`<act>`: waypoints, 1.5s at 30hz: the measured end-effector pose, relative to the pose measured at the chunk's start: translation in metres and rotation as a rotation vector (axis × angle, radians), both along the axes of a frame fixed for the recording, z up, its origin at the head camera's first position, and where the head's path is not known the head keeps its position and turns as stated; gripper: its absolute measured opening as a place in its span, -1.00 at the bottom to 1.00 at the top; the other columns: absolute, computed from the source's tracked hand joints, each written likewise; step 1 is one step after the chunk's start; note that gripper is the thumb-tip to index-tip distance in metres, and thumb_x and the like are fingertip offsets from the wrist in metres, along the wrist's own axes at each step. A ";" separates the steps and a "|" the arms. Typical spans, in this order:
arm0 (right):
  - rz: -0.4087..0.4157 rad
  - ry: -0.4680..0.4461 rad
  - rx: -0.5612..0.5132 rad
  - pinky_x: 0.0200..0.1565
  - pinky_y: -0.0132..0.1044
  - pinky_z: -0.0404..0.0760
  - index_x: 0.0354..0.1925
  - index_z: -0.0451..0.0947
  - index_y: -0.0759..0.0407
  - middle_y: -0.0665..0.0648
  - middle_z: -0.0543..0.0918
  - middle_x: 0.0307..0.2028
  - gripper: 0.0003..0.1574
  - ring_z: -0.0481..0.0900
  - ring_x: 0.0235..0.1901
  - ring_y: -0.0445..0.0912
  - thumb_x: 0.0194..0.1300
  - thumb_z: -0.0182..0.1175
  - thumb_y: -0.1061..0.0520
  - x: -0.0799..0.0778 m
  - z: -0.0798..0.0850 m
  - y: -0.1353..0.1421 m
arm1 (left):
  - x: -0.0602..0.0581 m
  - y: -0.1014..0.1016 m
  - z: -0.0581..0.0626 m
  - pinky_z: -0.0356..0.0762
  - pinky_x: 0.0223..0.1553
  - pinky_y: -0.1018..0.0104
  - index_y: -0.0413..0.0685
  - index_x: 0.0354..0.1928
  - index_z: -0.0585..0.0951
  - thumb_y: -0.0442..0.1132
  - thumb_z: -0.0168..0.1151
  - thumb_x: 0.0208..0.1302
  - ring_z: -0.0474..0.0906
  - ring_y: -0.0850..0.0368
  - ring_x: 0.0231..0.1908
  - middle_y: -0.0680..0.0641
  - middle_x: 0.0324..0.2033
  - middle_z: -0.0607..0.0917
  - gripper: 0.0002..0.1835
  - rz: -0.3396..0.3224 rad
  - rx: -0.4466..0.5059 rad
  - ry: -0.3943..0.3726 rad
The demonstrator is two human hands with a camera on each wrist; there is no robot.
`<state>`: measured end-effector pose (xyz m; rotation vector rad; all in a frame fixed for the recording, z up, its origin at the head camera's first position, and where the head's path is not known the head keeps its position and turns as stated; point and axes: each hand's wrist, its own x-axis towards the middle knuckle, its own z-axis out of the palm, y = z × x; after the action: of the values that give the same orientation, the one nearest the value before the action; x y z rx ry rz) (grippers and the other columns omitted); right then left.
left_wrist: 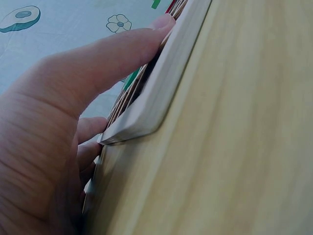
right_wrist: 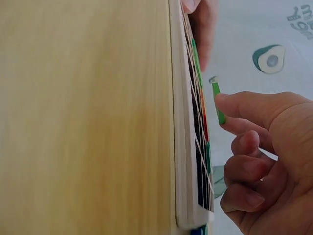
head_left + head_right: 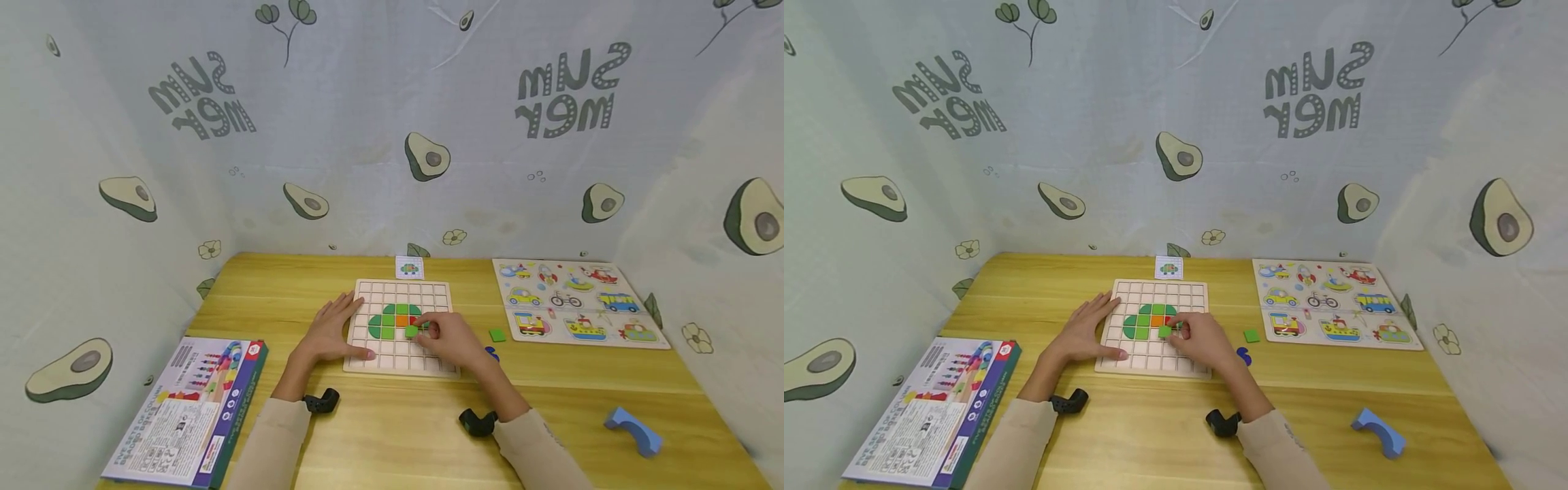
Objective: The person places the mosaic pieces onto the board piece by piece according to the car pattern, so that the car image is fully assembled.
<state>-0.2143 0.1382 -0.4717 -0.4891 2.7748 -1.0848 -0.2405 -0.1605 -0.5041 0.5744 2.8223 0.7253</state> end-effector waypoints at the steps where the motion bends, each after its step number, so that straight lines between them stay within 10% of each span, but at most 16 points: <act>1: 0.008 0.005 -0.003 -0.50 -0.41 0.23 0.01 0.75 0.08 -0.05 0.40 -0.62 -0.69 0.29 -0.61 -0.21 0.31 0.42 0.07 0.000 -0.001 -0.002 | 0.000 0.000 0.000 -0.26 0.63 -0.15 0.16 0.66 0.06 0.49 0.46 -0.13 -0.22 -0.06 0.66 -0.05 0.67 -0.07 0.35 0.000 0.002 0.001; 30: -0.007 -0.005 0.016 -0.47 -0.38 0.24 -0.03 0.76 0.06 -0.05 0.43 -0.59 -0.70 0.34 -0.57 -0.18 0.27 0.46 0.08 -0.003 -0.003 -0.023 | -0.001 0.000 -0.001 -0.24 0.63 -0.14 0.15 0.66 0.08 0.50 0.44 -0.12 -0.21 -0.06 0.66 -0.05 0.67 -0.05 0.34 0.002 -0.014 0.014; 45: -0.100 -0.026 0.013 -0.53 -0.38 0.20 0.02 0.74 0.04 -0.01 0.42 -0.60 -0.65 0.31 -0.61 -0.15 0.30 0.44 -0.03 0.002 0.001 0.011 | 0.002 0.001 0.002 -0.19 0.61 -0.20 0.10 0.65 0.11 0.46 0.47 -0.14 -0.17 -0.11 0.66 -0.10 0.66 -0.01 0.33 0.003 0.024 0.022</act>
<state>-0.2123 0.1493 -0.4707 -0.3354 2.8080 -1.0846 -0.2388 -0.1595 -0.5016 0.5854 2.8394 0.7588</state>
